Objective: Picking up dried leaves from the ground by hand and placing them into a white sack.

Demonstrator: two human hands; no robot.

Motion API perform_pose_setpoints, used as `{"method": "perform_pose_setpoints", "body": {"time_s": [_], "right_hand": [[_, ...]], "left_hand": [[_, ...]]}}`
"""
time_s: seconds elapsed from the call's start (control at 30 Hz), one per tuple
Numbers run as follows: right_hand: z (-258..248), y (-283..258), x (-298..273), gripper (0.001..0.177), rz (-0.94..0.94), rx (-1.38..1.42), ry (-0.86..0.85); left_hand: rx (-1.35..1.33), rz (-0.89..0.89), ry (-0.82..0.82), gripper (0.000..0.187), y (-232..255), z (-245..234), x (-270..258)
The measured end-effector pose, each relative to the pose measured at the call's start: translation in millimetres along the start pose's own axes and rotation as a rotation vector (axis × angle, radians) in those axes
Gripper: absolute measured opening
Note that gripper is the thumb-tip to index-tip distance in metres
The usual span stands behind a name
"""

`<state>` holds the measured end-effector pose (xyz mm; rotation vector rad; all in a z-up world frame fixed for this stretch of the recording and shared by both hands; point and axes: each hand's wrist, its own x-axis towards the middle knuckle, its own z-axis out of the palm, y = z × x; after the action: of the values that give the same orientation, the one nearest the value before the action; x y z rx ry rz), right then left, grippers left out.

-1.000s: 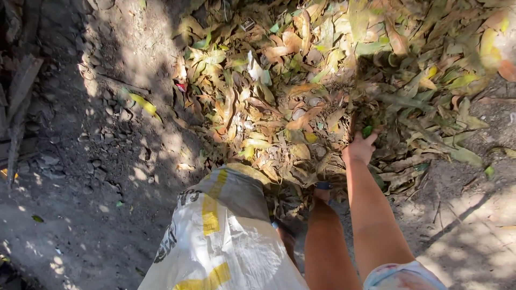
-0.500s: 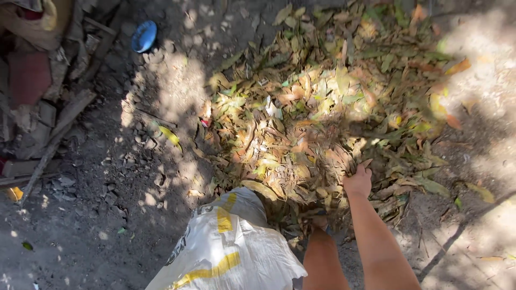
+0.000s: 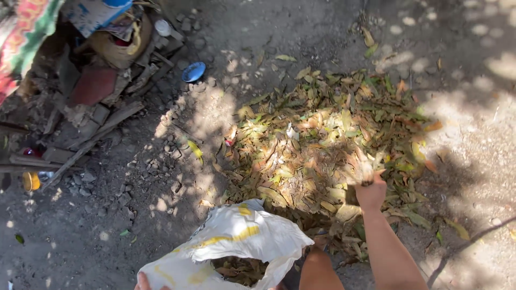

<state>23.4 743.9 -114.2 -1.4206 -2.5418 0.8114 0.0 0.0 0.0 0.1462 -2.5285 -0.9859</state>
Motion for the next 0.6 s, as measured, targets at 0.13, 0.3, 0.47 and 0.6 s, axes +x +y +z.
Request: {"method": "perform_pose_setpoints", "body": {"time_s": [0.13, 0.3, 0.47, 0.6], "right_hand": [[-38, -21, -25, 0.053, 0.125, 0.204, 0.004], [-53, -32, -39, 0.054, 0.104, 0.097, 0.054], [-51, -42, -47, 0.071, -0.097, 0.143, 0.284], [-72, -81, -65, 0.06, -0.149, 0.198, 0.351]], "left_hand": [[0.126, -0.167, -0.067, 0.09, 28, 4, 0], [0.331, -0.266, -0.227, 0.092, 70, -12, -4], [0.242, -0.354, -0.305, 0.087, 88, -18, 5], [0.215, -0.286, -0.328, 0.087, 75, -21, 5]]}}
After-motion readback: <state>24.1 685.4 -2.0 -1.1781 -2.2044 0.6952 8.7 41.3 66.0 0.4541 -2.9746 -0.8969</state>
